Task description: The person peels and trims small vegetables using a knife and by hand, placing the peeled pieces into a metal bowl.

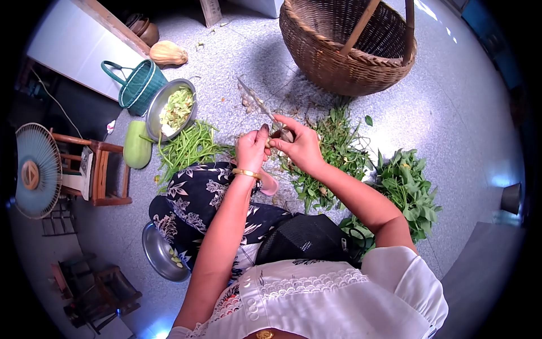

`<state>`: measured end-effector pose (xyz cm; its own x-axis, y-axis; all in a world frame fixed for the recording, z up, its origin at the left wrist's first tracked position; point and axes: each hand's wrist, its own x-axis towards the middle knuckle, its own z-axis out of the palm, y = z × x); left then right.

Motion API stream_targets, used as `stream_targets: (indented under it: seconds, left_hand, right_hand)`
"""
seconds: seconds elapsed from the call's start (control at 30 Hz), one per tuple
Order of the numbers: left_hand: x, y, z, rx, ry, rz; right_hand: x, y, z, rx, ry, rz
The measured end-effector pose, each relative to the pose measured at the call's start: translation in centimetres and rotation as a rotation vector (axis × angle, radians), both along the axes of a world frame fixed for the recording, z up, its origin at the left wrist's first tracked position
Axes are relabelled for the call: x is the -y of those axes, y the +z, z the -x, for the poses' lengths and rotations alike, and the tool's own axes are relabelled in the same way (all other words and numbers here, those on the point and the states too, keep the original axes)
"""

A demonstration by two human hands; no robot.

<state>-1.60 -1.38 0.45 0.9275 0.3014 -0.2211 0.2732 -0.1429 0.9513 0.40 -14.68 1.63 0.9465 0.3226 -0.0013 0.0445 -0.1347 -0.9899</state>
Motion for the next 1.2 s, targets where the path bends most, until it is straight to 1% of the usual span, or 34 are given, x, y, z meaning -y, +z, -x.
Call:
stream_targets:
  seconds: [0.03,0.1,0.13,0.17,0.2,0.3,0.4,0.47,0.5,0.57,0.63,0.7,0.77,0.8,0.83,0.87,0.9,0.97,1.0,1.07,1.1,1.2]
  left_hand:
    - [0.0,0.0,0.0,0.011,-0.012,-0.035]
    - [0.0,0.2,0.0,0.024,-0.024,-0.07]
    - [0.0,0.4,0.1,0.031,-0.033,-0.106]
    - [0.0,0.5,0.1,0.037,-0.042,-0.143]
    - [0.1,0.3,0.1,0.038,-0.042,-0.143]
    - [0.2,-0.3,0.0,0.042,-0.06,-0.111]
    - [0.1,-0.2,-0.1,0.015,-0.039,-0.15]
    - [0.1,0.1,-0.2,0.039,-0.051,-0.325]
    - [0.1,-0.1,-0.2,0.039,-0.054,-0.325]
    - [-0.1,-0.7,-0.2,0.169,-0.064,-0.496]
    - [-0.2,-0.8,-0.2,0.169,-0.074,-0.51]
    - [-0.2,-0.6,-0.2,0.169,-0.088,-0.523]
    - [0.1,-0.1,-0.1,0.084,-0.092,-0.258]
    - [0.1,0.1,0.0,0.085,-0.093,-0.259]
    - [0.0,0.3,0.0,0.031,-0.097,-0.087]
    - [-0.1,0.5,0.0,-0.023,-0.101,0.084]
    - [-0.3,0.6,0.0,-0.02,-0.101,0.083]
    - [-0.5,0.8,0.0,0.034,-0.336,0.416]
    - [-0.5,0.6,0.0,0.036,-0.338,0.415]
    - [-0.5,0.1,-0.1,0.103,-0.367,0.605]
    - [-0.5,0.0,-0.1,0.104,-0.369,0.605]
    - [-0.4,-0.2,-0.2,0.128,-0.384,0.495]
  right_hand:
    - [0.0,-0.1,0.0,0.0,-0.002,0.0]
    - [-0.1,-0.6,-0.2,-0.088,-0.012,-0.163]
    - [-0.2,-1.0,-0.3,-0.088,-0.012,-0.163]
    - [-0.3,-1.4,-0.4,-0.128,-0.037,-0.254]
    - [-0.3,-1.4,-0.4,-0.168,-0.062,-0.345]
    - [-0.3,-0.6,-0.1,-0.223,-0.059,-0.418]
    - [-0.1,-0.4,0.2,-0.186,0.008,-0.393]
    - [-0.3,-1.0,0.2,-0.14,0.002,-0.358]
    - [-0.4,-1.0,0.2,-0.092,-0.005,-0.322]
    - [-0.5,-0.5,0.4,-0.105,-0.018,-0.32]
    - [-0.6,-0.3,0.5,-0.119,-0.026,-0.318]
    - [-0.6,-0.4,0.4,-0.103,-0.04,-0.237]
    - [-0.5,-0.2,0.3,-0.126,-0.033,-0.237]
    - [-0.5,-0.1,0.2,-0.148,-0.021,-0.237]
    - [-0.5,0.1,0.1,-0.145,-0.021,-0.239]
    - [-0.5,0.2,0.0,-0.189,-0.03,-0.326]
    - [-0.4,0.3,-0.1,-0.234,-0.04,-0.413]
    - [0.0,0.4,-0.5,-0.234,-0.049,-0.444]
    - [0.1,0.4,-0.7,-0.236,-0.058,-0.474]
    - [0.4,0.5,-0.8,-0.221,-0.064,-0.477]
    - [0.5,0.6,-0.8,-0.23,-0.056,-0.471]
    - [0.7,0.7,-0.8,-0.255,-0.056,-0.468]
